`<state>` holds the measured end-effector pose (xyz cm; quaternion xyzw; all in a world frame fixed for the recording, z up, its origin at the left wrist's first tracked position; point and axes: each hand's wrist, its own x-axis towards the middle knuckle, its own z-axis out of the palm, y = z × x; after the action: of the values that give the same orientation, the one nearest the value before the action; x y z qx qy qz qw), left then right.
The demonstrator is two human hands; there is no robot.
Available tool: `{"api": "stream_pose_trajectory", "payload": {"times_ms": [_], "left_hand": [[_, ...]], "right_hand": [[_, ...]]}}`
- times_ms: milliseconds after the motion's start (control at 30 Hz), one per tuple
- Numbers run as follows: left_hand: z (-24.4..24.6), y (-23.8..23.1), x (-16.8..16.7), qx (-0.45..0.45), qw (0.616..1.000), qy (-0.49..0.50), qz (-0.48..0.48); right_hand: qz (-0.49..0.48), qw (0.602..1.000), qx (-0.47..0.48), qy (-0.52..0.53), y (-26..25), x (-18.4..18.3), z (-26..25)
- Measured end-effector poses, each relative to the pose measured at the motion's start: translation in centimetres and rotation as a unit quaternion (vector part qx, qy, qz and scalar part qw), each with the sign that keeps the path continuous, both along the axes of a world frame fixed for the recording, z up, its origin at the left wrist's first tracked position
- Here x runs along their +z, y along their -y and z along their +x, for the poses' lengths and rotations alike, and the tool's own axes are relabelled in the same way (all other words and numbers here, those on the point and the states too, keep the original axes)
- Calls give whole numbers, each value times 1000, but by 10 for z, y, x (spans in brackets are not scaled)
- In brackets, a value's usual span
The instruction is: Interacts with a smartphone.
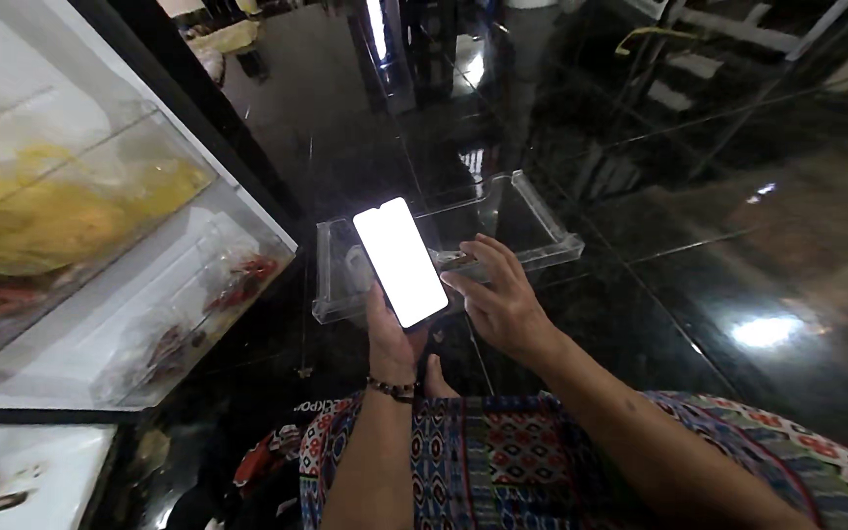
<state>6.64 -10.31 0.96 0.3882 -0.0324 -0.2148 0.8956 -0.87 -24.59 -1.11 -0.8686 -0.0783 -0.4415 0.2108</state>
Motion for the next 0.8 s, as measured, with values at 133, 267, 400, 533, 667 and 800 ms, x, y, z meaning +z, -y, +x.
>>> {"api": "stream_pose_trajectory", "payload": {"times_ms": [133,267,400,533,667,800], "left_hand": [[-1,1,-2,-16,1000,-8,-6],[-3,3,-3,-31,999,-21,-16],[-10,6,-3,-43,998,-34,1],[-16,9,-6,-67,997,-41,11],[-25,15,-4,-77,994,-71,28],[-33,20,-9,-109,991,-67,31]], "right_hand": [[6,1000,-6,3,0,1,-1],[8,1000,-15,8,1,3,-1],[12,999,-37,20,1,5,0],[20,998,-63,11,0,10,-1],[13,996,-83,-25,1,17,-4],[7,994,-102,-39,4,19,-5]]}}
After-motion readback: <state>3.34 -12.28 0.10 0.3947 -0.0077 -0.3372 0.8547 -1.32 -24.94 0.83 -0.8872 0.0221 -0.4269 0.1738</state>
